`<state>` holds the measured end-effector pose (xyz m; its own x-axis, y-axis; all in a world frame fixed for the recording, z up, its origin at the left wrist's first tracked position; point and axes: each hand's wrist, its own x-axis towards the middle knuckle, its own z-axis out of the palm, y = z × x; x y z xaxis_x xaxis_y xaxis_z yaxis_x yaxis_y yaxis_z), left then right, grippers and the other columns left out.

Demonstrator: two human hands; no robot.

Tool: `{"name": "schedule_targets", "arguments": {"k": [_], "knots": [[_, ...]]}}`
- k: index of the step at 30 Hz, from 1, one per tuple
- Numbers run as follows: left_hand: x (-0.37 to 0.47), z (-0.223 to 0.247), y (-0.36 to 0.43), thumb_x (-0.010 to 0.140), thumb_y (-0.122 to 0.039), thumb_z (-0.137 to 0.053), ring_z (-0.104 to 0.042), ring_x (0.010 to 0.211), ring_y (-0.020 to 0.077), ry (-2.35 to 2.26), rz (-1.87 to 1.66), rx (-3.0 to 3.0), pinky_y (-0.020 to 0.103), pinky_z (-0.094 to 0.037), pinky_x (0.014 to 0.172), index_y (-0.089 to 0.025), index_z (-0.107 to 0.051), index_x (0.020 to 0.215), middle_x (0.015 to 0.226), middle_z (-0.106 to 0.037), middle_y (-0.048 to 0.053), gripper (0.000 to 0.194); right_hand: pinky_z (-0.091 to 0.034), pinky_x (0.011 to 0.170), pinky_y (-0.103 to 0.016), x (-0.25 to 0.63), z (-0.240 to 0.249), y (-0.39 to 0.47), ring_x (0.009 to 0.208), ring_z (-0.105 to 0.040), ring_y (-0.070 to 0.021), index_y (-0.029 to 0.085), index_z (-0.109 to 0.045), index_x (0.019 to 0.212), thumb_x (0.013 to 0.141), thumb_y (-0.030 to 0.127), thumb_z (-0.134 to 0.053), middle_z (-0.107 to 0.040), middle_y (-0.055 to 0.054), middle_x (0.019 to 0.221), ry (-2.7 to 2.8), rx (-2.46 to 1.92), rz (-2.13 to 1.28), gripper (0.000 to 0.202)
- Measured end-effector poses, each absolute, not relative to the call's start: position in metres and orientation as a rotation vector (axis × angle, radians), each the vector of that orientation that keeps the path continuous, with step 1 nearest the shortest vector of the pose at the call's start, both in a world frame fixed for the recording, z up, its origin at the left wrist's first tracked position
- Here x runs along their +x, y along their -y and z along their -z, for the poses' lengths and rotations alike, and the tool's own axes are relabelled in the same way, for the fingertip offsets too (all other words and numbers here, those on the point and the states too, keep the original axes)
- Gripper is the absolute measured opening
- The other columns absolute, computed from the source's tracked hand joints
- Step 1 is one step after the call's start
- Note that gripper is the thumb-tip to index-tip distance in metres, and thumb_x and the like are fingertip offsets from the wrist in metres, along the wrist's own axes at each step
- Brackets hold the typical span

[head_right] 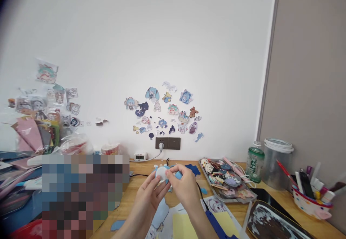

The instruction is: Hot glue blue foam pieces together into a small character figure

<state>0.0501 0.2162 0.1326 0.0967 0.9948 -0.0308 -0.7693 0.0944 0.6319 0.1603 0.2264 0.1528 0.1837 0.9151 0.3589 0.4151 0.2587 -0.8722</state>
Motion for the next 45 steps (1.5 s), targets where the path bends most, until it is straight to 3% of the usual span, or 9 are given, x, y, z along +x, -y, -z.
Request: {"name": "schedule_targets", "arguments": {"k": [6, 9, 12, 21, 30, 33, 36, 39, 45], "knots": [[0.042, -0.128, -0.219, 0.083, -0.021, -0.055, -0.061, 0.1, 0.0219, -0.573, -1.505, 0.966, 0.037, -0.046, 0.094, -0.015, -0.062, 0.095, 0.103, -0.067, 0.01, 0.015, -0.033, 0.048, -0.021, 0.162, -0.158, -0.22, 0.05, -0.04, -0.0106, 0.02, -0.06, 0.092, 0.073, 0.031, -0.061, -0.042, 0.006, 0.058, 1.523, -1.15, -0.446, 0.021], [0.03, -0.124, -0.222, 0.086, -0.018, -0.048, -0.049, 0.116, 0.0244, -0.588, -1.704, 1.57, 0.04, -0.041, 0.098, -0.021, -0.066, 0.093, 0.117, -0.06, 0.009, 0.02, -0.035, 0.05, -0.021, 0.168, -0.161, -0.216, 0.054, -0.046, -0.0108, 0.021, -0.064, 0.081, 0.077, 0.023, -0.059, -0.052, 0.003, 0.064, 1.655, -0.937, -0.283, 0.007], [0.019, -0.126, -0.227, 0.082, -0.005, -0.047, -0.039, 0.125, 0.0262, -0.574, -2.001, 2.069, 0.043, -0.041, 0.097, -0.023, -0.067, 0.088, 0.123, -0.053, 0.008, 0.028, -0.035, 0.051, -0.021, 0.176, -0.16, -0.215, 0.054, -0.047, -0.0104, 0.02, -0.063, 0.08, 0.081, 0.011, -0.054, -0.054, 0.001, 0.063, 1.812, -0.684, 0.032, 0.013], [0.009, -0.14, -0.224, 0.064, 0.004, -0.066, -0.052, 0.1, 0.0229, -0.616, -2.491, 2.525, 0.053, -0.039, 0.094, -0.025, -0.066, 0.073, 0.097, -0.058, 0.004, 0.03, -0.025, 0.048, -0.024, 0.187, -0.151, -0.22, 0.052, -0.036, -0.0117, 0.021, -0.062, 0.09, 0.079, 0.003, -0.053, -0.038, 0.003, 0.057, 1.879, -0.562, 0.509, 0.024], [-0.001, -0.116, -0.222, 0.072, -0.006, -0.063, -0.06, 0.072, 0.0181, -0.742, -2.068, 2.774, 0.042, -0.029, 0.099, -0.037, -0.067, 0.094, 0.071, -0.07, 0.001, 0.039, -0.031, 0.047, -0.024, 0.179, -0.154, -0.218, 0.051, -0.04, -0.0124, 0.022, -0.065, 0.08, 0.083, 0.009, -0.048, -0.044, 0.001, 0.055, 1.828, -0.634, 0.228, 0.022], [0.005, -0.12, -0.218, 0.072, -0.005, -0.062, -0.059, 0.068, 0.0166, -0.674, -2.093, 2.641, 0.038, -0.034, 0.094, -0.036, -0.069, 0.086, 0.068, -0.068, 0.0, 0.036, -0.031, 0.048, -0.024, 0.178, -0.157, -0.217, 0.052, -0.042, -0.012, 0.022, -0.064, 0.076, 0.082, 0.011, -0.049, -0.048, 0.002, 0.056, 1.78, -0.608, 0.06, 0.02], [0.018, -0.133, -0.211, 0.071, -0.006, -0.061, -0.058, 0.065, 0.0163, -0.643, -2.094, 2.185, 0.03, -0.045, 0.074, -0.028, -0.069, 0.068, 0.065, -0.062, 0.002, 0.023, -0.033, 0.049, -0.023, 0.179, -0.161, -0.215, 0.053, -0.044, -0.0115, 0.021, -0.065, 0.075, 0.079, 0.019, -0.057, -0.053, 0.002, 0.061, 1.751, -0.733, -0.144, 0.009], [0.028, -0.145, -0.209, 0.068, -0.017, -0.069, -0.058, 0.06, 0.0161, -0.701, -1.75, 1.54, 0.024, -0.046, 0.057, -0.021, -0.064, 0.066, 0.062, -0.06, 0.002, 0.006, -0.034, 0.047, -0.023, 0.18, -0.163, -0.215, 0.05, -0.042, -0.0109, 0.02, -0.066, 0.074, 0.072, 0.03, -0.065, -0.052, 0.002, 0.059, 1.656, -0.929, -0.328, 0.011], [0.032, -0.147, -0.217, 0.052, -0.022, -0.082, -0.057, 0.049, 0.0088, -0.542, -1.338, 0.82, 0.022, -0.049, 0.058, -0.014, -0.061, 0.072, 0.064, -0.065, 0.0, 0.03, -0.037, 0.048, -0.021, 0.178, -0.169, -0.217, 0.05, -0.046, -0.0107, 0.017, -0.065, 0.071, 0.072, 0.04, -0.063, -0.054, 0.003, 0.055, 1.518, -1.111, -0.631, 0.023]]}}
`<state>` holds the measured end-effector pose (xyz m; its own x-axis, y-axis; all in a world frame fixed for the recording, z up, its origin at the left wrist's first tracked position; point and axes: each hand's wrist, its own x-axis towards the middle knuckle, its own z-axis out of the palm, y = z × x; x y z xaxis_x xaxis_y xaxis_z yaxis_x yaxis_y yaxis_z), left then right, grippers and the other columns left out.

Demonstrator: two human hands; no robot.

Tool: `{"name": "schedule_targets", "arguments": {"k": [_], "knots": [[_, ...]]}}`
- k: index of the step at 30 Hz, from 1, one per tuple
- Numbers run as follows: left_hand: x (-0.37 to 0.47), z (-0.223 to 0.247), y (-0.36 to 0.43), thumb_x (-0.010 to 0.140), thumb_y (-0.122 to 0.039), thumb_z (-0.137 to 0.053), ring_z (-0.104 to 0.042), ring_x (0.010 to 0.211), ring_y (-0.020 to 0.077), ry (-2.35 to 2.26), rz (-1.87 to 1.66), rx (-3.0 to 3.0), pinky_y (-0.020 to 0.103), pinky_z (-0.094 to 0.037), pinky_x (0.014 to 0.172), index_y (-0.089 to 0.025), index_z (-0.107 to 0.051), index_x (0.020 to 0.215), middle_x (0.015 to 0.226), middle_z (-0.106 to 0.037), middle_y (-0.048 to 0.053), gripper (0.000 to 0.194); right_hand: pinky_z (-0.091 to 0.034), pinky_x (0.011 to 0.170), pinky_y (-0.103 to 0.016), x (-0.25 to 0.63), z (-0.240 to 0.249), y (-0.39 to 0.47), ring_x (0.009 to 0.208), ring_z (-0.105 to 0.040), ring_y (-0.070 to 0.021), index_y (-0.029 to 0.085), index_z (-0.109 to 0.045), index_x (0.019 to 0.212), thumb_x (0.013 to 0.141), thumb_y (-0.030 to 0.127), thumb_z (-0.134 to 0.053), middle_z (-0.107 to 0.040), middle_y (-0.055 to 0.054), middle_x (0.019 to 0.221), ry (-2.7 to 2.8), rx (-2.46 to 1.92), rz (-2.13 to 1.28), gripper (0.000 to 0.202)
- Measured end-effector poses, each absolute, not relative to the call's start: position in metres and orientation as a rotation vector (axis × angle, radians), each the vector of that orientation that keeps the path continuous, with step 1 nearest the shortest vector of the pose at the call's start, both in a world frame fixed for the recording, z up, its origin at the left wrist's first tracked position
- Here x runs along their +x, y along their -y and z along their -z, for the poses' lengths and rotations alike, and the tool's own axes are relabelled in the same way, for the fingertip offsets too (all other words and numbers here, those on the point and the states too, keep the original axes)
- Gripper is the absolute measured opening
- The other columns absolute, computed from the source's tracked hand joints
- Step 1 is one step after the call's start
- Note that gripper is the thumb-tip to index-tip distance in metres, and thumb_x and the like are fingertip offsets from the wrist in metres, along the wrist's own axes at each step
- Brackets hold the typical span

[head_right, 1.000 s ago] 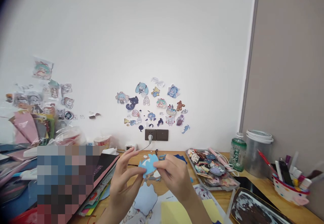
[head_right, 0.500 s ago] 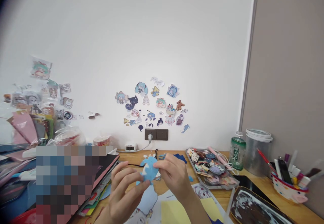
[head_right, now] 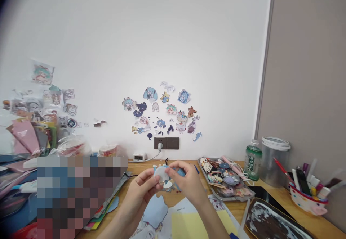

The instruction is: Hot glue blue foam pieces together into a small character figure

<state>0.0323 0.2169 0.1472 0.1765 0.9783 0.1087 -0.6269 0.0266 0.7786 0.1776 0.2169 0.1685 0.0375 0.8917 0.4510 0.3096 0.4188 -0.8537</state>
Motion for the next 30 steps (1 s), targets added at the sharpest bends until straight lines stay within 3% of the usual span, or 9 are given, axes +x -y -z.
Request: {"name": "schedule_targets", "arguments": {"k": [4, 12, 17, 23, 27, 30], "knots": [[0.032, -0.146, -0.22, 0.059, -0.028, -0.078, -0.06, 0.054, 0.011, -0.524, -1.23, 0.781, 0.025, -0.053, 0.063, -0.012, -0.064, 0.077, 0.064, -0.066, 0.004, 0.028, -0.042, 0.06, -0.021, 0.18, -0.171, -0.218, 0.062, -0.053, -0.0128, 0.015, -0.065, 0.07, 0.075, 0.04, -0.06, -0.061, 0.0, 0.065, 1.526, -1.088, -0.7, 0.025], [0.034, -0.143, -0.222, 0.068, -0.022, -0.072, -0.064, 0.059, 0.0141, -0.541, -1.172, 0.763, 0.026, -0.055, 0.064, -0.008, -0.066, 0.078, 0.069, -0.069, 0.009, 0.018, -0.043, 0.061, -0.023, 0.183, -0.165, -0.222, 0.065, -0.057, -0.0151, 0.013, -0.068, 0.073, 0.074, 0.043, -0.06, -0.066, -0.003, 0.069, 1.472, -1.111, -0.774, 0.031], [0.035, -0.141, -0.223, 0.065, -0.024, -0.074, -0.065, 0.061, 0.0144, -0.551, -1.221, 0.785, 0.025, -0.056, 0.066, -0.008, -0.067, 0.078, 0.068, -0.069, 0.008, 0.022, -0.044, 0.065, -0.025, 0.181, -0.166, -0.221, 0.069, -0.058, -0.0167, 0.013, -0.071, 0.082, 0.075, 0.043, -0.059, -0.069, -0.005, 0.075, 1.482, -1.114, -0.83, 0.033], [0.035, -0.138, -0.226, 0.06, -0.029, -0.077, -0.066, 0.062, 0.0171, -0.599, -1.271, 0.802, 0.027, -0.056, 0.068, -0.009, -0.068, 0.076, 0.054, -0.061, 0.001, 0.027, -0.045, 0.069, -0.027, 0.184, -0.164, -0.222, 0.074, -0.06, -0.0188, 0.014, -0.07, 0.078, 0.072, 0.044, -0.062, -0.07, -0.005, 0.076, 1.515, -1.13, -0.794, 0.032], [0.035, -0.138, -0.226, 0.057, -0.032, -0.078, -0.066, 0.063, 0.0168, -0.632, -1.271, 0.855, 0.028, -0.056, 0.071, -0.009, -0.07, 0.08, 0.064, -0.068, 0.006, 0.034, -0.046, 0.062, -0.026, 0.183, -0.16, -0.225, 0.073, -0.06, -0.0187, 0.014, -0.069, 0.08, 0.07, 0.045, -0.063, -0.069, -0.005, 0.079, 1.496, -1.172, -0.826, 0.033], [0.035, -0.138, -0.225, 0.057, -0.032, -0.079, -0.066, 0.063, 0.0171, -0.687, -1.254, 0.912, 0.026, -0.055, 0.07, -0.009, -0.071, 0.078, 0.06, -0.068, 0.006, 0.033, -0.045, 0.058, -0.025, 0.182, -0.161, -0.226, 0.07, -0.058, -0.0183, 0.014, -0.069, 0.077, 0.069, 0.046, -0.063, -0.067, -0.005, 0.074, 1.482, -1.183, -0.836, 0.033]]}}
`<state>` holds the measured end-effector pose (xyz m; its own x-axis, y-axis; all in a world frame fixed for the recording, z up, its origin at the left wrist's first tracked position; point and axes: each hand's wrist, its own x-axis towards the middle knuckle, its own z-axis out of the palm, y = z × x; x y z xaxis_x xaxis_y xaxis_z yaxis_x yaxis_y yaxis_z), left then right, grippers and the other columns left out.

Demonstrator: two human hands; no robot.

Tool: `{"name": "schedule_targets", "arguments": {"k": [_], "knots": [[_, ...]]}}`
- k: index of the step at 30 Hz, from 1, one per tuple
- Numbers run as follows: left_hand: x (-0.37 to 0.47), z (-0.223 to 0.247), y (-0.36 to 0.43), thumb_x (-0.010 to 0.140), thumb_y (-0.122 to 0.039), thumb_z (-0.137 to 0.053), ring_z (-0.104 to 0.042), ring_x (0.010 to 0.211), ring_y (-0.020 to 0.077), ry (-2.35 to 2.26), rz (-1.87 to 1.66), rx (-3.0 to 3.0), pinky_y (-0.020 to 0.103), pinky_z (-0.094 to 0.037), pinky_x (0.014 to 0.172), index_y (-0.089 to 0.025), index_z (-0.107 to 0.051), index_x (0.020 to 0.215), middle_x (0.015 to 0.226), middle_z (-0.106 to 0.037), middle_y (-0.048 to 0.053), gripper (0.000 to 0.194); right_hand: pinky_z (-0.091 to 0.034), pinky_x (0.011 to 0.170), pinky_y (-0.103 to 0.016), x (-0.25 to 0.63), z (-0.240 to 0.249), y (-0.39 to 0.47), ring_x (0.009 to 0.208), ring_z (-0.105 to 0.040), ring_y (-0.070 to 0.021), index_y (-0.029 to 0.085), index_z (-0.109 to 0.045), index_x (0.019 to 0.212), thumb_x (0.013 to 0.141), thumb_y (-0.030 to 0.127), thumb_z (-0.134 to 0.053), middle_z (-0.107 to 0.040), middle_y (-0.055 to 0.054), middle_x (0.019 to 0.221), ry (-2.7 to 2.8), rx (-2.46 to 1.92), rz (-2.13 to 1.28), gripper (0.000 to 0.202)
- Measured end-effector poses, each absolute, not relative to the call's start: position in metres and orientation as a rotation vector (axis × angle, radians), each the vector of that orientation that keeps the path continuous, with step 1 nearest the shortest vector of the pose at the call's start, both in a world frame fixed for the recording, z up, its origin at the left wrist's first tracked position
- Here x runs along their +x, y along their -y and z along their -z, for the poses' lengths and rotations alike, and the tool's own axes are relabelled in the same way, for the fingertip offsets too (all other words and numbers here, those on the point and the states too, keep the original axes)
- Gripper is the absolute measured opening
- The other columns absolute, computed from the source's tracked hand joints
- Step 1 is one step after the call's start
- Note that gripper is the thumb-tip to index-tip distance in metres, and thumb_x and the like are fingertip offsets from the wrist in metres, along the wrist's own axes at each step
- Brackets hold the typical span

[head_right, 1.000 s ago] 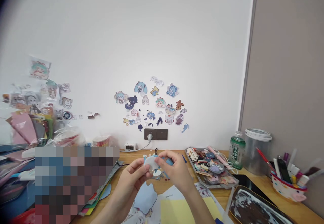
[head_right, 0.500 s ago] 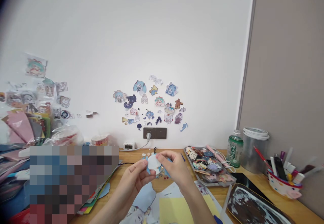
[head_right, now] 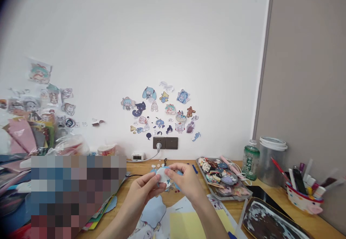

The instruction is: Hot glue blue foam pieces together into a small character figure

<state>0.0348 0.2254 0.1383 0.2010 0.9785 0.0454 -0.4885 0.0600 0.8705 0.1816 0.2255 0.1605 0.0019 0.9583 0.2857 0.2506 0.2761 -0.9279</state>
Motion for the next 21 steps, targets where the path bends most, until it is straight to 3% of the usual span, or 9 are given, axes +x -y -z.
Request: {"name": "schedule_targets", "arguments": {"k": [3, 7, 12, 16, 21], "knots": [[0.034, -0.137, -0.227, 0.059, -0.031, -0.078, -0.068, 0.068, 0.0195, -0.742, -1.236, 0.902, 0.026, -0.056, 0.069, -0.009, -0.071, 0.078, 0.067, -0.071, 0.009, 0.03, -0.043, 0.061, -0.025, 0.182, -0.164, -0.222, 0.071, -0.056, -0.0163, 0.016, -0.069, 0.085, 0.077, 0.045, -0.054, -0.065, -0.004, 0.076, 1.429, -1.146, -0.84, 0.034], [0.034, -0.135, -0.229, 0.059, -0.029, -0.078, -0.068, 0.076, 0.0212, -0.73, -1.232, 0.882, 0.026, -0.055, 0.073, -0.009, -0.071, 0.081, 0.078, -0.072, 0.011, 0.03, -0.039, 0.054, -0.022, 0.183, -0.171, -0.213, 0.055, -0.047, -0.0109, 0.021, -0.065, 0.103, 0.084, 0.035, -0.038, -0.057, 0.002, 0.065, 1.295, -1.126, -0.931, 0.036], [0.033, -0.134, -0.23, 0.06, -0.039, -0.076, -0.066, 0.075, 0.0189, -0.689, -1.214, 0.973, 0.026, -0.053, 0.075, -0.01, -0.072, 0.085, 0.079, -0.072, 0.009, 0.038, -0.044, 0.063, -0.024, 0.177, -0.175, -0.208, 0.073, -0.059, -0.0146, 0.017, -0.067, 0.098, 0.074, 0.026, -0.053, -0.068, -0.004, 0.087, 1.378, -1.11, -0.956, 0.029], [0.033, -0.135, -0.229, 0.062, -0.04, -0.073, -0.065, 0.079, 0.0185, -0.689, -1.207, 1.04, 0.024, -0.052, 0.076, -0.013, -0.071, 0.092, 0.079, -0.072, 0.007, 0.04, -0.048, 0.069, -0.031, 0.175, -0.172, -0.212, 0.078, -0.063, -0.0214, 0.014, -0.066, 0.095, 0.072, 0.031, -0.059, -0.07, -0.008, 0.085, 1.456, -1.14, -0.871, 0.029], [0.033, -0.133, -0.231, 0.062, -0.04, -0.074, -0.065, 0.076, 0.0168, -0.66, -1.183, 1.05, 0.024, -0.051, 0.076, -0.014, -0.07, 0.098, 0.08, -0.072, 0.007, 0.044, -0.05, 0.069, -0.032, 0.175, -0.166, -0.216, 0.073, -0.064, -0.0212, 0.013, -0.067, 0.091, 0.074, 0.029, -0.056, -0.07, -0.009, 0.083, 1.526, -1.24, -0.698, 0.026]]}}
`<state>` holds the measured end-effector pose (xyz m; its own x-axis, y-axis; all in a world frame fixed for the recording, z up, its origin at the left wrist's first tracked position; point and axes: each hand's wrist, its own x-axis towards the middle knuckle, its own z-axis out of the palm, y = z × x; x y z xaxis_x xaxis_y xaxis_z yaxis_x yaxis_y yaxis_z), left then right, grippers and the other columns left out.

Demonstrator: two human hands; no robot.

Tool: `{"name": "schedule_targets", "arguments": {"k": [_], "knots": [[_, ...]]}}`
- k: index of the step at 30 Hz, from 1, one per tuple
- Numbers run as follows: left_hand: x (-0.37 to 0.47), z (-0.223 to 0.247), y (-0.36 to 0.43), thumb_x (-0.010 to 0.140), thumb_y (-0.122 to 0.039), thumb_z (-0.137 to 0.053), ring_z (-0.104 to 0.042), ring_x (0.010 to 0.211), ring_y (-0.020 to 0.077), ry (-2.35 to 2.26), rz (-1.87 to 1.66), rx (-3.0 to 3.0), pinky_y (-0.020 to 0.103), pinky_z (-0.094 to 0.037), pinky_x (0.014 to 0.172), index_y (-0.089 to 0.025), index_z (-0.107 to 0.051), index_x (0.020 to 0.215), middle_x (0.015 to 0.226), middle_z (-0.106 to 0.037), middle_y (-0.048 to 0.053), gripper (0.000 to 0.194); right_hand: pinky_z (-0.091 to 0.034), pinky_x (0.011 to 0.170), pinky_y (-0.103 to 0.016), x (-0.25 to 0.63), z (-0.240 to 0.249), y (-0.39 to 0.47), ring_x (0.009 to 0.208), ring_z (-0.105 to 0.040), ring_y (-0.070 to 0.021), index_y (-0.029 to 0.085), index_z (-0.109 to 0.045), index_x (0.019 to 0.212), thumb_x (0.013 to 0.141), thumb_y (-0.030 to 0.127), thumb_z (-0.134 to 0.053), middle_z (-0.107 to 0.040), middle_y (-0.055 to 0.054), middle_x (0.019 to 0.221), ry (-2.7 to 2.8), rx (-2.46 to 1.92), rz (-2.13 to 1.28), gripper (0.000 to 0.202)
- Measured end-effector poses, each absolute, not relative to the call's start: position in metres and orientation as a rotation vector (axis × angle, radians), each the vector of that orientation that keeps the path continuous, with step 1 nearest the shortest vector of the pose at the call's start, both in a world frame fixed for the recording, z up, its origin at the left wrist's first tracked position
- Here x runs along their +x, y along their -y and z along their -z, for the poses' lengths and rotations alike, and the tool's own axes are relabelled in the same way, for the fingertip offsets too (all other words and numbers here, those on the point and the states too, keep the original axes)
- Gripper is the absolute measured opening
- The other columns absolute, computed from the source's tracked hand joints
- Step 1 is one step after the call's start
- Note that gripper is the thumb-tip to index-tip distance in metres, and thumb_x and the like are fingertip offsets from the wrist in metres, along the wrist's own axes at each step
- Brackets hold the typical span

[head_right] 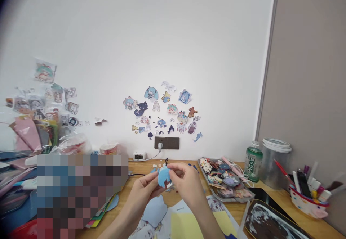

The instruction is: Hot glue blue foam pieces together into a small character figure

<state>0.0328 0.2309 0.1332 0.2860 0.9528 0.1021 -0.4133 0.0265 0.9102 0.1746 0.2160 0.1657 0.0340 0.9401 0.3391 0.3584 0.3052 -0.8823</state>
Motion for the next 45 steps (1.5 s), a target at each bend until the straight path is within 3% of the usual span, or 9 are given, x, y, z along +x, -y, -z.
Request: {"name": "schedule_targets", "arguments": {"k": [6, 13, 20, 26, 31, 45], "knots": [[0.033, -0.134, -0.23, 0.062, -0.037, -0.074, -0.065, 0.075, 0.015, -0.616, -1.17, 1.028, 0.023, -0.05, 0.076, -0.014, -0.07, 0.097, 0.083, -0.072, 0.007, 0.042, -0.047, 0.058, -0.027, 0.172, -0.163, -0.219, 0.062, -0.058, -0.0164, 0.015, -0.068, 0.084, 0.073, 0.025, -0.056, -0.064, -0.004, 0.072, 1.612, -1.295, -0.438, 0.02], [0.035, -0.133, -0.232, 0.061, -0.03, -0.075, -0.067, 0.073, 0.0158, -0.587, -1.163, 0.861, 0.023, -0.053, 0.071, -0.013, -0.072, 0.084, 0.083, -0.073, 0.009, 0.028, -0.045, 0.058, -0.026, 0.175, -0.163, -0.22, 0.062, -0.055, -0.0156, 0.016, -0.063, 0.081, 0.074, 0.024, -0.053, -0.06, -0.002, 0.067, 1.616, -1.325, -0.429, 0.014], [0.034, -0.13, -0.232, 0.065, -0.022, -0.073, -0.067, 0.069, 0.0148, -0.594, -1.195, 0.848, 0.021, -0.053, 0.065, -0.01, -0.07, 0.086, 0.078, -0.073, 0.009, 0.024, -0.044, 0.056, -0.026, 0.175, -0.165, -0.218, 0.06, -0.054, -0.0146, 0.016, -0.062, 0.079, 0.073, 0.022, -0.054, -0.059, -0.002, 0.068, 1.635, -1.348, -0.446, 0.012], [0.029, -0.133, -0.232, 0.067, -0.025, -0.071, -0.068, 0.074, 0.0183, -0.58, -1.175, 0.893, 0.027, -0.053, 0.073, -0.01, -0.068, 0.091, 0.083, -0.072, 0.011, 0.029, -0.048, 0.064, -0.027, 0.184, -0.166, -0.22, 0.068, -0.06, -0.0168, 0.015, -0.063, 0.081, 0.073, 0.027, -0.058, -0.067, -0.004, 0.075, 1.604, -1.258, -0.715, 0.016], [0.027, -0.134, -0.234, 0.066, -0.029, -0.072, -0.067, 0.072, 0.0182, -0.601, -1.209, 0.929, 0.027, -0.053, 0.071, -0.011, -0.068, 0.09, 0.081, -0.072, 0.01, 0.03, -0.049, 0.069, -0.026, 0.192, -0.169, -0.219, 0.077, -0.064, -0.0187, 0.014, -0.066, 0.081, 0.068, 0.03, -0.065, -0.071, -0.006, 0.082, 1.55, -1.219, -0.843, 0.02], [0.028, -0.135, -0.232, 0.067, -0.033, -0.071, -0.067, 0.071, 0.018, -0.622, -1.203, 1.008, 0.027, -0.052, 0.071, -0.011, -0.069, 0.095, 0.08, -0.072, 0.009, 0.035, -0.051, 0.058, -0.027, 0.182, -0.169, -0.216, 0.065, -0.065, -0.019, 0.015, -0.069, 0.077, 0.068, 0.027, -0.063, -0.072, -0.005, 0.073, 1.506, -1.273, -0.774, 0.016]]}}
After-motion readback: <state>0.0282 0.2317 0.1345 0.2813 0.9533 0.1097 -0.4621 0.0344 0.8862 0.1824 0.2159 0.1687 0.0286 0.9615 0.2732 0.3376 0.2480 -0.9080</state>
